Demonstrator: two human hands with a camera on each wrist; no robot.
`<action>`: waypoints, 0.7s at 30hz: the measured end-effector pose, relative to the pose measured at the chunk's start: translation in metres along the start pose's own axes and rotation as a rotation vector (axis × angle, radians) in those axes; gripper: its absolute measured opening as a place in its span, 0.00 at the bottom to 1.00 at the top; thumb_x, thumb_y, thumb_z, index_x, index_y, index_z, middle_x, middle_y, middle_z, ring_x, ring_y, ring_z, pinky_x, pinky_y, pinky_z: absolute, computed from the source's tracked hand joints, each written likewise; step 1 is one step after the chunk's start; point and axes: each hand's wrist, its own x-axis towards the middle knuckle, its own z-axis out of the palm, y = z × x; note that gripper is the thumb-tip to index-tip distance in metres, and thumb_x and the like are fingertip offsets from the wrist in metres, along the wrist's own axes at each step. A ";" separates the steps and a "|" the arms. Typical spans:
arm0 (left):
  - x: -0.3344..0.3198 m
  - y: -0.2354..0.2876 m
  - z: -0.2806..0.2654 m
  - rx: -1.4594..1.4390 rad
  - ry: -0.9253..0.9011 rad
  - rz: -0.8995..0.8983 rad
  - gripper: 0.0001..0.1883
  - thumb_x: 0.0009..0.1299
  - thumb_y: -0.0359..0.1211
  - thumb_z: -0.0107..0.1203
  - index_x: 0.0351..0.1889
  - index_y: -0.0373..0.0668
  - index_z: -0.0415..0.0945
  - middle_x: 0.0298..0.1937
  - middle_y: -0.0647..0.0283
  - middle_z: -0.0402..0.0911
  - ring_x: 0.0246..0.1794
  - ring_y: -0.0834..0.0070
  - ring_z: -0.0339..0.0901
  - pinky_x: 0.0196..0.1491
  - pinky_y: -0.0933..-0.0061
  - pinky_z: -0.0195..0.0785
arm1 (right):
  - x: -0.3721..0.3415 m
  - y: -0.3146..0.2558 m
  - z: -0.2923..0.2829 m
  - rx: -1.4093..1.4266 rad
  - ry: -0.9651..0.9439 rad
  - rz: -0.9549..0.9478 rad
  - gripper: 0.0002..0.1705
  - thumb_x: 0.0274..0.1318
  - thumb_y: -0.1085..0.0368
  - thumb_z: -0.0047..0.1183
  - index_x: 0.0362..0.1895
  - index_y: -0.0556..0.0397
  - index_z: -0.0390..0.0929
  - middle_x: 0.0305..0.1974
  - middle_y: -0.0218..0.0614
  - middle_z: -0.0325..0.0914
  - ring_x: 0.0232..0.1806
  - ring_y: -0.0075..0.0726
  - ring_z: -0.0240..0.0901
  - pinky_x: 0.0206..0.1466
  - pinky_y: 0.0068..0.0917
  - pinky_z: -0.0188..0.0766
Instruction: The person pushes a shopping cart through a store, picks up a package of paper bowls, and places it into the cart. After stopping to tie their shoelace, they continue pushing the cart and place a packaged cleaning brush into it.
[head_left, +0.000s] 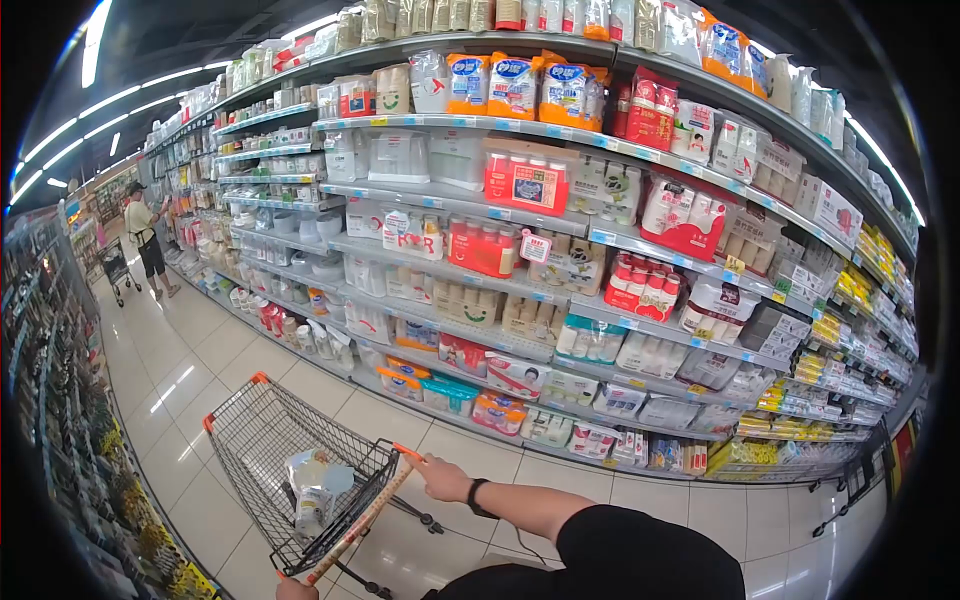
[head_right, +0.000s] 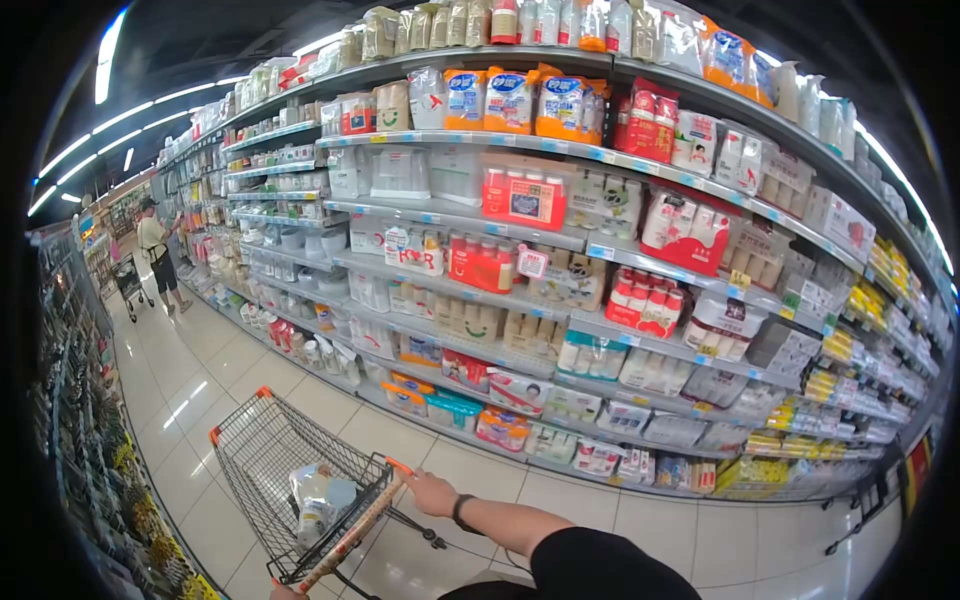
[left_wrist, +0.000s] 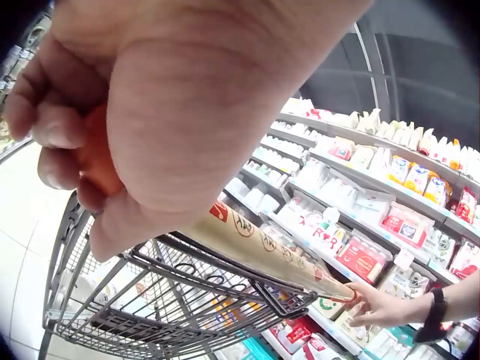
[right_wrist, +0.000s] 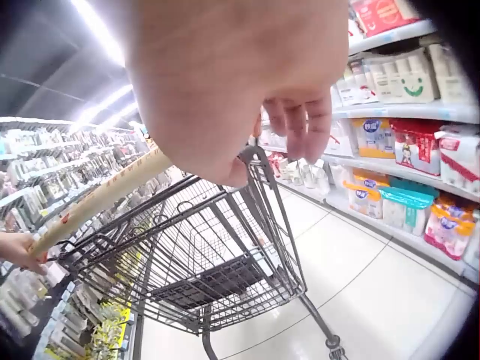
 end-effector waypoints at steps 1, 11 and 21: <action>0.008 0.001 -0.002 -0.001 0.002 -0.003 0.16 0.64 0.40 0.58 0.32 0.32 0.81 0.33 0.39 0.82 0.36 0.42 0.80 0.39 0.48 0.72 | -0.013 0.005 0.000 0.050 0.026 0.005 0.41 0.51 0.69 0.49 0.71 0.47 0.55 0.50 0.52 0.71 0.52 0.57 0.73 0.51 0.49 0.74; 0.080 0.029 0.035 -0.009 0.075 -0.124 0.17 0.54 0.40 0.67 0.27 0.33 0.83 0.29 0.44 0.83 0.35 0.49 0.84 0.40 0.54 0.77 | -0.242 0.288 0.089 -0.223 -0.546 0.751 0.23 0.51 0.53 0.48 0.41 0.55 0.85 0.45 0.51 0.83 0.48 0.53 0.81 0.51 0.43 0.77; 0.117 0.092 0.021 -0.076 -0.073 0.309 0.27 0.62 0.51 0.60 0.31 0.29 0.82 0.32 0.34 0.80 0.38 0.37 0.79 0.39 0.45 0.70 | -0.383 0.230 0.103 0.056 -0.413 1.460 0.24 0.58 0.55 0.45 0.49 0.56 0.83 0.53 0.52 0.80 0.58 0.51 0.76 0.57 0.42 0.73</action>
